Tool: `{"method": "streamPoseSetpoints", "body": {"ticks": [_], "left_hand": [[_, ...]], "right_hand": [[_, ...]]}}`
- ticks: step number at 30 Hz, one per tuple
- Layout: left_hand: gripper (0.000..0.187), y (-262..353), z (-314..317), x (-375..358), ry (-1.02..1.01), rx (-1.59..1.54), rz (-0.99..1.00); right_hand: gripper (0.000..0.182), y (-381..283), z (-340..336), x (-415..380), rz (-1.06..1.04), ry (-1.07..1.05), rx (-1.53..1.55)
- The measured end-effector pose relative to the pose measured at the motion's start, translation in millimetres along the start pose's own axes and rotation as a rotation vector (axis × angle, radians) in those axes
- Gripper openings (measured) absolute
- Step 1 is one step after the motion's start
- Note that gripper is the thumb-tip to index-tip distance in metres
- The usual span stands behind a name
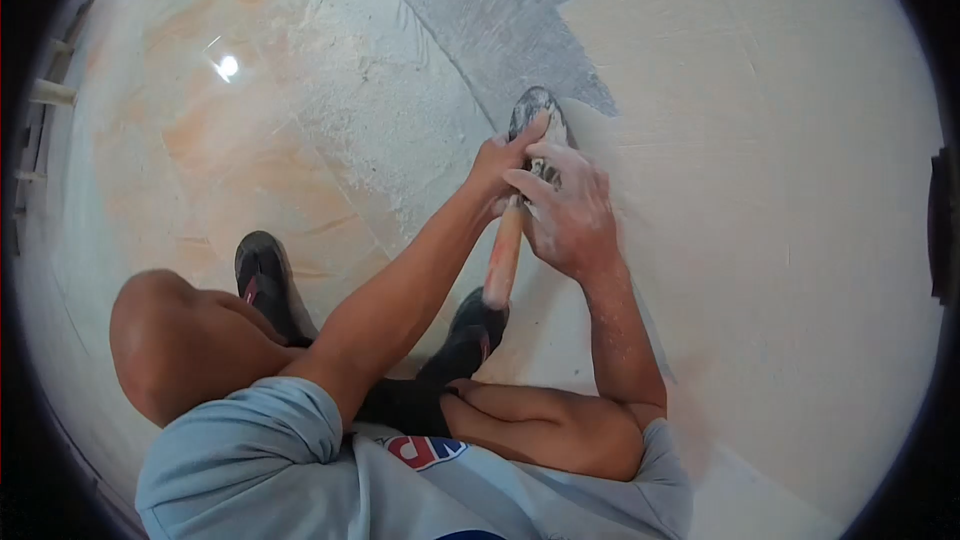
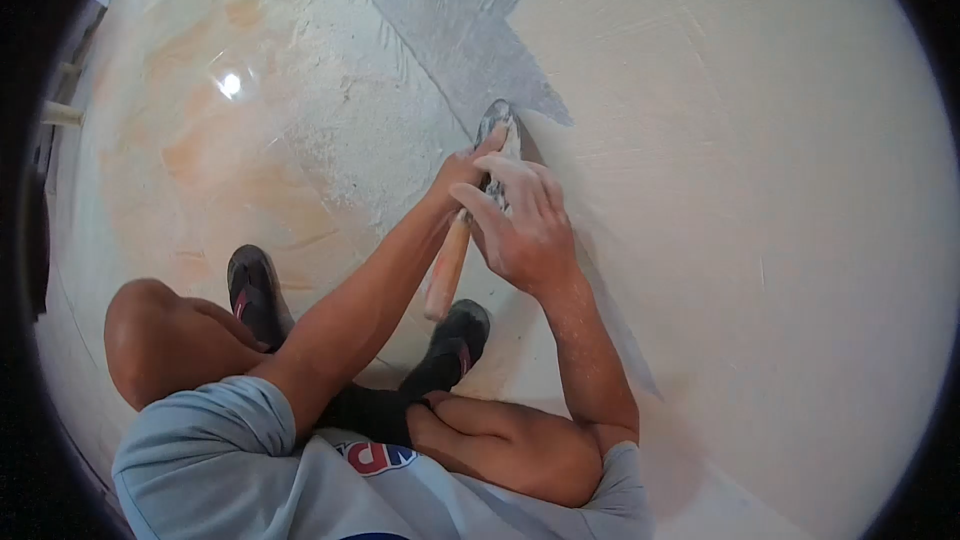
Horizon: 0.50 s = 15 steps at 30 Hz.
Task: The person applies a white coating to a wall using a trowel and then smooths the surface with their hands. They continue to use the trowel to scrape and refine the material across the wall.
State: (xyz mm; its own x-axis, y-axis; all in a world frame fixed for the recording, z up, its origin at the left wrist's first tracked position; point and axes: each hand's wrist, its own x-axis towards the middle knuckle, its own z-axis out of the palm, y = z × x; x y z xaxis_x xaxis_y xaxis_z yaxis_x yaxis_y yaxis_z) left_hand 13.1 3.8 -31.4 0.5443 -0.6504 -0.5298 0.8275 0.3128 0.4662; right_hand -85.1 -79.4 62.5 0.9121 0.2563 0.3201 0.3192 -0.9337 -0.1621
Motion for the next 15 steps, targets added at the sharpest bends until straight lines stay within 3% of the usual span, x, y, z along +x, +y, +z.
{"method": "streamPoseSetpoints", "body": {"ticks": [2,3,4,6,7,8,10,13,14,15], "left_hand": [[0.051,7,0,-12,-0.047,0.069,-0.059],[0.049,0,0,-12,-0.068,-0.065,-0.036],[0.046,-6,-2,-12,-0.084,-0.204,-0.014],[0.043,-13,-6,-15,-0.12,-0.152,-0.014],[0.043,-14,-6,-16,-0.118,-0.108,-0.004],[0.043,-17,-4,-20,-0.121,-0.138,-0.003],[0.042,-21,5,-28,-0.094,-0.187,0.04],[0.047,-41,9,-19,-0.09,-0.243,0.13],[0.049,-49,6,-14,-0.122,-0.238,0.12],[0.049,-51,7,-16,-0.094,-0.223,0.116]], "right_hand": [[0.059,-2,-14,-14,0.179,0.047,0.092],[0.071,-2,-16,-18,0.268,0.066,0.14],[0.071,-1,-17,-20,0.272,0.057,0.141],[0.073,-1,-17,-25,0.445,0.027,0.54],[0.07,-8,-9,-31,0.615,0.105,0.578],[0.07,-11,-4,-28,0.617,0.107,0.579],[0.071,-15,3,-15,0.837,0.475,0.813],[0.073,-14,31,-17,0.776,0.439,0.67],[0.059,-20,31,-15,0.809,0.455,0.706],[0.059,-21,31,-14,0.807,0.454,0.703]]}}
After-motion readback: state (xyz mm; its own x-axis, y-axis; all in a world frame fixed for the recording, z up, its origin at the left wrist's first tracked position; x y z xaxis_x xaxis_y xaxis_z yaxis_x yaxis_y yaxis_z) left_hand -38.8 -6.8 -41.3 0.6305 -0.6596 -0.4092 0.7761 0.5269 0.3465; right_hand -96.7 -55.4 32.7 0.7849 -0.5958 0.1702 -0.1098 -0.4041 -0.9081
